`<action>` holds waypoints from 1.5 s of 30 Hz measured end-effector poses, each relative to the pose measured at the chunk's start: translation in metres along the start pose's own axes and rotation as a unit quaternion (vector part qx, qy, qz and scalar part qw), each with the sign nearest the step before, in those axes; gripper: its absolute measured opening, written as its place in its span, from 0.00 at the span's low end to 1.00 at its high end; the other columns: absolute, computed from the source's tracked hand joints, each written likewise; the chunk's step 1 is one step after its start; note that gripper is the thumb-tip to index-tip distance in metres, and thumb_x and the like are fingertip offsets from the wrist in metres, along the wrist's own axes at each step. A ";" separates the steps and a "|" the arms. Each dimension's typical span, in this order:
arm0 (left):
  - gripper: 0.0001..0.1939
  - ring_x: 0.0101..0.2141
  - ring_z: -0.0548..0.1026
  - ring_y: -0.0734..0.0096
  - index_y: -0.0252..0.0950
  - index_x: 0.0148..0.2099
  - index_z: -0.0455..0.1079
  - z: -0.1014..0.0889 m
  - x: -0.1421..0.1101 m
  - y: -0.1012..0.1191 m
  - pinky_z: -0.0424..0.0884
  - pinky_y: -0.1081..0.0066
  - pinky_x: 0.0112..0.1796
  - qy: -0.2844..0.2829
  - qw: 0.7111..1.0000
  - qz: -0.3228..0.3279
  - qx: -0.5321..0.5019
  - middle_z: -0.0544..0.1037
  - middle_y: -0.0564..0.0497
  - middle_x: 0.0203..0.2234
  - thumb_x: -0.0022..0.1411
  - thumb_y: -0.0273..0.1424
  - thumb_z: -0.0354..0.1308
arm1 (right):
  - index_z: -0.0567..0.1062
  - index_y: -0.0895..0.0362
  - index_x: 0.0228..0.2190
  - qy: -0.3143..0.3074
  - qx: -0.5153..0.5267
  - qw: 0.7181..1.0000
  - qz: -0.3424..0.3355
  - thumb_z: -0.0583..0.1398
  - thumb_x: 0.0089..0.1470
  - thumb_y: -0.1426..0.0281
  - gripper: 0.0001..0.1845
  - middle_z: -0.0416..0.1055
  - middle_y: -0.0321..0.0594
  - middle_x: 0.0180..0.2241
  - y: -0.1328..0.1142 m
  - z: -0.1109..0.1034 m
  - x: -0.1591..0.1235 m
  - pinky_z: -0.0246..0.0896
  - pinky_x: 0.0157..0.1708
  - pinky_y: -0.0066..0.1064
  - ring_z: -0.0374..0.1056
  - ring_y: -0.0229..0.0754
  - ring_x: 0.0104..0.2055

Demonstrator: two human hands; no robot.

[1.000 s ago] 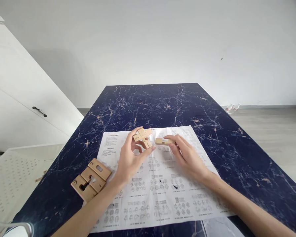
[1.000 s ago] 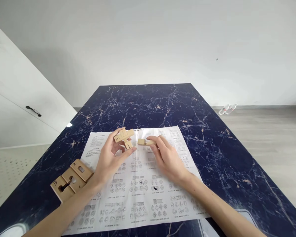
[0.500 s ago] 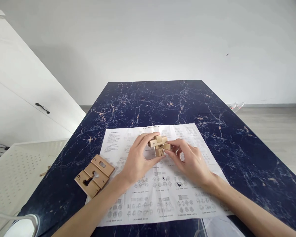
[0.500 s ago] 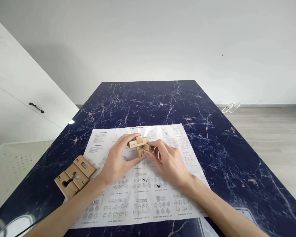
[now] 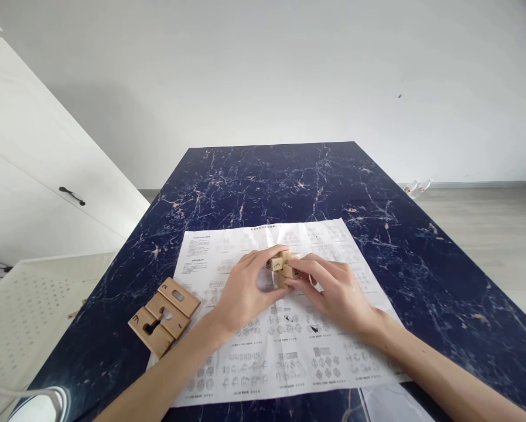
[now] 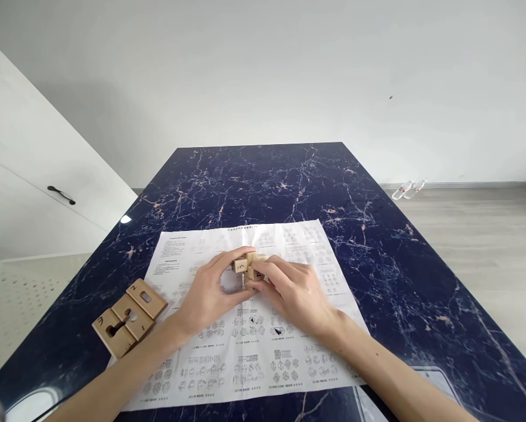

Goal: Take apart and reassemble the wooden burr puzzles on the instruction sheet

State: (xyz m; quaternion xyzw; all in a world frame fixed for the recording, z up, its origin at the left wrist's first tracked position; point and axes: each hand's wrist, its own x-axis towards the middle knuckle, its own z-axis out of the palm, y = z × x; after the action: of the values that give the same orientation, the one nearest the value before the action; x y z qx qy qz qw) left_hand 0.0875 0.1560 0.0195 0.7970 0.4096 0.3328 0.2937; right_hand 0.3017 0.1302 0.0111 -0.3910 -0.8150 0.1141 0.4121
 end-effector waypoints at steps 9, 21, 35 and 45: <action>0.37 0.48 0.83 0.57 0.48 0.66 0.70 -0.011 0.008 0.013 0.82 0.56 0.50 -0.037 0.969 -0.100 -0.223 0.84 0.48 0.50 0.57 0.36 0.78 | 0.70 0.52 0.53 0.062 0.062 0.990 0.112 0.58 0.73 0.65 0.10 0.72 0.40 0.39 0.002 -0.003 0.004 0.69 0.33 0.36 0.70 0.43 0.35; 0.35 0.49 0.81 0.56 0.49 0.64 0.72 -0.012 0.007 0.015 0.81 0.54 0.52 -0.064 0.982 -0.047 -0.170 0.82 0.49 0.53 0.56 0.36 0.79 | 0.67 0.53 0.31 -0.036 0.109 0.982 0.147 0.49 0.76 0.62 0.20 0.66 0.35 0.27 -0.001 -0.005 0.007 0.57 0.27 0.33 0.61 0.38 0.26; 0.44 0.57 0.78 0.51 0.54 0.74 0.55 -0.012 -0.006 0.021 0.78 0.51 0.56 0.000 0.998 -0.053 -0.017 0.73 0.46 0.65 0.64 0.40 0.73 | 0.69 0.53 0.28 -0.007 0.352 0.864 0.359 0.56 0.69 0.42 0.30 0.57 0.30 0.22 0.002 -0.007 0.009 0.48 0.20 0.31 0.52 0.35 0.21; 0.43 0.70 0.58 0.32 0.49 0.76 0.49 -0.078 -0.129 -0.002 0.62 0.31 0.64 0.152 0.931 -0.146 0.299 0.59 0.37 0.71 0.68 0.48 0.65 | 0.72 0.55 0.35 0.211 0.566 0.668 0.434 0.64 0.70 0.56 0.16 0.53 0.27 0.26 0.020 -0.023 0.014 0.53 0.14 0.19 0.45 0.30 0.19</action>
State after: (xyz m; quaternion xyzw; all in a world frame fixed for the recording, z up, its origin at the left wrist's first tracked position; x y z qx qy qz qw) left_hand -0.0306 0.0630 0.0285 0.7196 0.6414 0.2653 0.0214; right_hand 0.3247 0.1505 0.0235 -0.4055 -0.2238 0.6342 0.6191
